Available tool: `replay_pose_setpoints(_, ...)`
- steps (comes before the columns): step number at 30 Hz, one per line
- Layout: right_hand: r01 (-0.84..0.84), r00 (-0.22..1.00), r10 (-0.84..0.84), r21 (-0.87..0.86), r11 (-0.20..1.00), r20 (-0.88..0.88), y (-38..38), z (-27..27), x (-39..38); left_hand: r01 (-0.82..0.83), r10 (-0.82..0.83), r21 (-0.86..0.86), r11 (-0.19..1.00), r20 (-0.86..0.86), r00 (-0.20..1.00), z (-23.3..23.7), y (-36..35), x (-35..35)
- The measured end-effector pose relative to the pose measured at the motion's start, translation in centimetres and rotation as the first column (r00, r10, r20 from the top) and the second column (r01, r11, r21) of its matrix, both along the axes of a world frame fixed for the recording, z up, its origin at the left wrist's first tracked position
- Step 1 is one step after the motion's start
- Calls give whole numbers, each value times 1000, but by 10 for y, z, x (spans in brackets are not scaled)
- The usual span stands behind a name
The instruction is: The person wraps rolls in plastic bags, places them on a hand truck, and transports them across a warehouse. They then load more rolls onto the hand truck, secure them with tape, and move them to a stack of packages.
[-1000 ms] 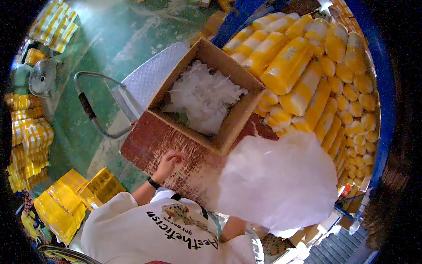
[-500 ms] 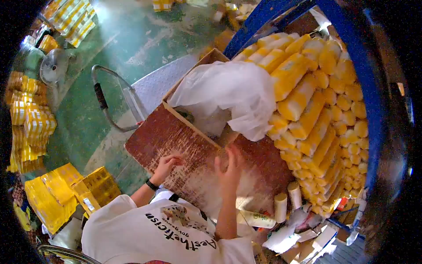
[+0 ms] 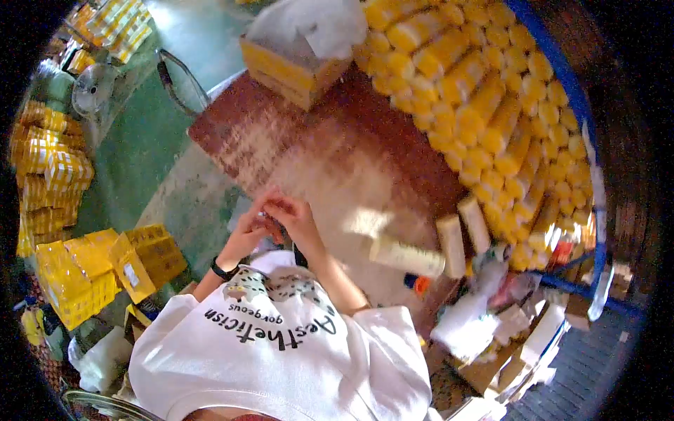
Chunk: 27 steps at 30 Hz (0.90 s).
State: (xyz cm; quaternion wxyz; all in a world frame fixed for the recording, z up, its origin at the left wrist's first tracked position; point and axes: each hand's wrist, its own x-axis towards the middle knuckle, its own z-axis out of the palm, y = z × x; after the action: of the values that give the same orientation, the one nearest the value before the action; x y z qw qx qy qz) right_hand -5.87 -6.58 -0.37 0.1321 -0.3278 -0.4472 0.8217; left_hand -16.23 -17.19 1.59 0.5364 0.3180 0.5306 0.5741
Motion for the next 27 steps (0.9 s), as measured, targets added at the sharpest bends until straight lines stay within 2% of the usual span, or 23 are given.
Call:
replay_pose_setpoints(1,17,999,-18,-21,1000,-47,-11,2,13,10,-13,53,999,66,998,-2,-16,16)
replay_pose_setpoints(2,20,995,-24,-39,999,-99,-23,8,24,-46,29,52,998,285,958,-1,-32,34)
replay_pose_setpoints(3,-73,996,63,-145,987,-68,-30,22,37,-55,57,-15,998,289,956,11,-44,48)
replay_pose_setpoints(4,-97,993,91,-92,991,-75,-38,22,48,-85,103,-75,994,283,954,23,-54,60)
replay_pose_setpoints(6,-193,974,195,31,981,-112,-55,23,51,-107,98,27,994,228,969,27,-80,76)
replay_pose_setpoints(7,-243,965,243,12,970,-97,-63,28,52,-126,111,50,991,227,968,27,-93,81)
replay_pose_setpoints(8,-288,952,294,75,955,-79,-73,32,50,-159,137,78,984,236,962,31,-109,85)
replay_pose_setpoints(9,-373,920,372,15,928,-125,-82,26,45,-211,185,78,974,258,948,30,-124,87)
replay_pose_setpoints(10,-422,902,421,8,906,-97,-94,21,40,-271,240,77,960,277,930,30,-139,89)
replay_pose_setpoints(12,-509,839,513,71,858,-183,-119,33,23,-400,363,113,909,254,896,48,-172,92)
replay_pose_setpoints(14,-571,792,570,64,818,-221,-151,36,8,-456,388,178,872,319,865,53,-207,93)
replay_pose_setpoints(15,-580,769,559,30,814,-309,-168,28,2,-509,404,189,840,408,818,56,-224,94)
replay_pose_setpoints(16,-631,730,615,50,774,-300,-184,31,-8,-557,406,203,806,495,768,57,-238,96)
replay_pose_setpoints(17,-679,703,650,2,734,-289,-204,36,-17,-623,472,234,746,474,744,55,-252,95)
replay_pose_setpoints(18,-694,713,678,-42,719,-178,-222,34,-29,-680,532,266,683,457,713,51,-264,94)
replay_pose_setpoints(19,-756,651,730,-99,647,-205,-245,40,-41,-671,557,336,661,380,738,27,-281,91)
replay_pose_setpoints(20,-809,587,776,-153,567,-231,-270,46,-52,-709,682,332,622,215,699,20,-302,88)
replay_pose_setpoints(22,-897,440,876,-64,437,-199,-321,18,-79,-816,820,345,464,181,543,13,-347,90)
replay_pose_setpoints(24,-970,236,961,-89,225,-147,-380,24,-98,-882,896,311,353,159,415,7,-397,94)
replay_pose_setpoints(27,-999,27,992,-36,23,-123,-468,28,-114,-947,957,234,220,137,256,29,-475,108)
